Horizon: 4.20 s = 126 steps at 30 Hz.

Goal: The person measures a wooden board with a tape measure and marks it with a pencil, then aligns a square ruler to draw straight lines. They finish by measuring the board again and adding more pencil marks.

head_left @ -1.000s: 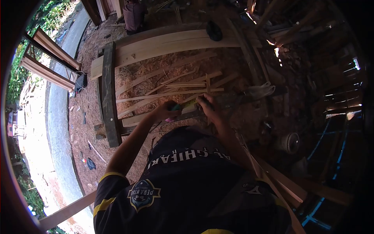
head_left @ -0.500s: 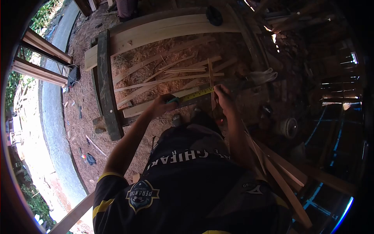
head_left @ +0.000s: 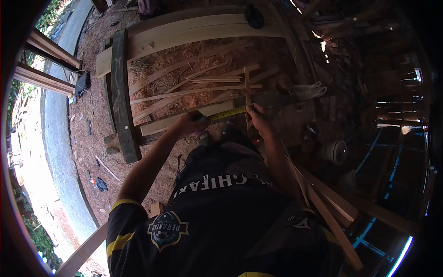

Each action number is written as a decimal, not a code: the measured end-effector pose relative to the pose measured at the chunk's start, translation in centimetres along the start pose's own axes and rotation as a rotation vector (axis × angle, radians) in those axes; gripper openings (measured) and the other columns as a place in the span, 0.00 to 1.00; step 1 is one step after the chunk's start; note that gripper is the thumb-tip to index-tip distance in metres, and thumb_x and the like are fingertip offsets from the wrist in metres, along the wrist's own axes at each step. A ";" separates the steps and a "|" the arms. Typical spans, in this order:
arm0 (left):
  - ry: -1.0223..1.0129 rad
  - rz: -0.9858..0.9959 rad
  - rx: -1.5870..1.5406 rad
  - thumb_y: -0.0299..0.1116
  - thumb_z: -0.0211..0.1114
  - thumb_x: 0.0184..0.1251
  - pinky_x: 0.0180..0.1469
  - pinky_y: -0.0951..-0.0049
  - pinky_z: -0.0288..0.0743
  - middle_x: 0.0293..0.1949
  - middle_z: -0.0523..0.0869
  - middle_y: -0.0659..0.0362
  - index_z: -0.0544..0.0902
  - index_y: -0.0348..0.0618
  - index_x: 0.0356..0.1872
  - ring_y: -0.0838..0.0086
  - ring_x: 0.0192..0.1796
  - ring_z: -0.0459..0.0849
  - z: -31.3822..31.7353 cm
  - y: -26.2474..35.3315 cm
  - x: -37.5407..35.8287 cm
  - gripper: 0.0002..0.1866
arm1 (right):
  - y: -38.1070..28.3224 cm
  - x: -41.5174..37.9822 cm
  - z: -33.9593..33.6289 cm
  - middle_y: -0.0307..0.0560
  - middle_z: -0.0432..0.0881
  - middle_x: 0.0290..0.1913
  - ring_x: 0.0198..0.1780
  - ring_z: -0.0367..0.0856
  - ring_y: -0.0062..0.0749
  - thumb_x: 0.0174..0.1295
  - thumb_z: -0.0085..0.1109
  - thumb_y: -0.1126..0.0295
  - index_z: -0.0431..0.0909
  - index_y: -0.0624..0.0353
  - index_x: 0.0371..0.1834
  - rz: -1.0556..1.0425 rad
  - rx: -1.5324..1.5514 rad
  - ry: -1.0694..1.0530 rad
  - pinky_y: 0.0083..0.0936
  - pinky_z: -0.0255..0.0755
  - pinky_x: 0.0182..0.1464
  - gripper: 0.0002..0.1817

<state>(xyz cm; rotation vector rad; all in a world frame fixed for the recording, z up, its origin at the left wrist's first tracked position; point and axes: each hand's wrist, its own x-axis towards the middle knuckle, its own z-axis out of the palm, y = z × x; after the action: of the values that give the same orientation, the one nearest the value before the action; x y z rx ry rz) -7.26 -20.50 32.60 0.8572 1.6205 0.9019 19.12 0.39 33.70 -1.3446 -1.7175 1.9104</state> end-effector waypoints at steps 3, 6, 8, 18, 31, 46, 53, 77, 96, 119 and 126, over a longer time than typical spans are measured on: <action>-0.001 -0.052 0.027 0.54 0.74 0.78 0.46 0.66 0.85 0.39 0.94 0.57 0.92 0.35 0.55 0.74 0.40 0.91 0.8 0.6 0.4 0.27 | 1.0 0.3 -0.3 0.37 0.84 0.36 0.35 0.82 0.22 0.86 0.59 0.59 0.82 0.58 0.45 -0.030 -0.008 -0.005 0.26 0.76 0.41 0.14; -0.033 -0.122 0.107 0.55 0.74 0.79 0.46 0.66 0.85 0.39 0.94 0.57 0.92 0.34 0.55 0.74 0.39 0.91 1.5 0.4 1.4 0.28 | 1.3 0.6 -0.9 0.38 0.85 0.35 0.35 0.83 0.23 0.86 0.60 0.58 0.83 0.59 0.47 -0.065 -0.041 0.018 0.28 0.77 0.42 0.15; -0.053 -0.145 0.135 0.54 0.74 0.80 0.43 0.69 0.83 0.36 0.91 0.60 0.91 0.34 0.55 0.77 0.36 0.88 2.3 0.1 2.3 0.27 | 1.8 0.9 -1.8 0.39 0.86 0.35 0.36 0.85 0.23 0.85 0.60 0.58 0.84 0.60 0.48 -0.087 -0.078 0.040 0.28 0.78 0.42 0.15; -0.294 -0.180 0.022 0.48 0.79 0.77 0.47 0.69 0.85 0.43 0.94 0.59 0.91 0.39 0.58 0.74 0.43 0.91 3.0 -1.3 6.7 0.23 | 2.9 2.3 -4.7 0.41 0.88 0.35 0.34 0.88 0.26 0.80 0.69 0.62 0.86 0.62 0.49 -0.283 -0.364 0.036 0.30 0.80 0.39 0.13; 0.212 0.313 0.290 0.35 0.89 0.59 0.60 0.55 0.87 0.51 0.88 0.48 0.85 0.39 0.59 0.49 0.55 0.91 4.5 -5.3 9.3 0.29 | 10.1 11.5 -3.6 0.38 0.83 0.38 0.40 0.81 0.22 0.79 0.70 0.66 0.83 0.60 0.48 -0.244 -0.188 0.142 0.27 0.77 0.43 0.09; 0.324 0.544 0.485 0.34 0.92 0.53 0.63 0.46 0.84 0.57 0.88 0.46 0.79 0.43 0.64 0.44 0.61 0.89 5.6 -16.3 18.4 0.38 | 21.1 18.4 -1.8 0.39 0.85 0.50 0.50 0.82 0.19 0.83 0.67 0.69 0.81 0.59 0.58 -0.019 0.086 0.273 0.25 0.78 0.56 0.09; 0.258 0.604 0.368 0.34 0.93 0.52 0.53 0.53 0.89 0.55 0.89 0.43 0.80 0.44 0.67 0.46 0.58 0.92 5.4 -18.8 18.9 0.40 | 22.3 18.9 -1.4 0.40 0.86 0.54 0.52 0.83 0.18 0.83 0.68 0.69 0.81 0.59 0.61 -0.051 0.139 0.291 0.23 0.78 0.56 0.11; 0.257 0.635 0.428 0.37 0.92 0.52 0.54 0.54 0.89 0.54 0.87 0.44 0.81 0.44 0.69 0.47 0.58 0.91 5.8 -19.3 18.8 0.42 | 22.8 18.9 2.3 0.46 0.89 0.67 0.79 0.76 0.60 0.69 0.77 0.67 0.83 0.52 0.56 -0.580 -0.647 0.363 0.56 0.62 0.81 0.16; 0.191 0.655 0.432 0.39 0.90 0.57 0.55 0.52 0.90 0.60 0.91 0.41 0.71 0.48 0.73 0.44 0.57 0.94 5.7 -19.2 19.3 0.45 | 22.8 19.3 2.5 0.44 0.91 0.61 0.80 0.70 0.51 0.67 0.75 0.72 0.85 0.54 0.56 -0.549 -0.643 0.306 0.49 0.64 0.81 0.15; 0.212 0.657 0.425 0.38 0.90 0.59 0.55 0.53 0.91 0.60 0.91 0.40 0.71 0.49 0.73 0.46 0.58 0.94 5.9 -19.0 19.3 0.44 | 23.0 19.5 2.4 0.44 0.92 0.59 0.79 0.70 0.50 0.66 0.75 0.72 0.85 0.53 0.54 -0.562 -0.664 0.292 0.49 0.62 0.82 0.15; 0.251 0.658 0.444 0.33 0.92 0.55 0.54 0.55 0.91 0.60 0.92 0.41 0.70 0.51 0.71 0.48 0.57 0.95 6.1 -19.7 19.4 0.46 | 22.9 19.5 2.4 0.45 0.92 0.60 0.78 0.71 0.51 0.67 0.75 0.72 0.85 0.53 0.55 -0.569 -0.667 0.286 0.49 0.62 0.82 0.14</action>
<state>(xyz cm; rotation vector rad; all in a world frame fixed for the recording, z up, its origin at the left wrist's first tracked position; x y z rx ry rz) -6.96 -11.72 5.68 1.7079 1.8177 1.1446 15.45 6.04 4.34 -1.0501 -2.3412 0.8286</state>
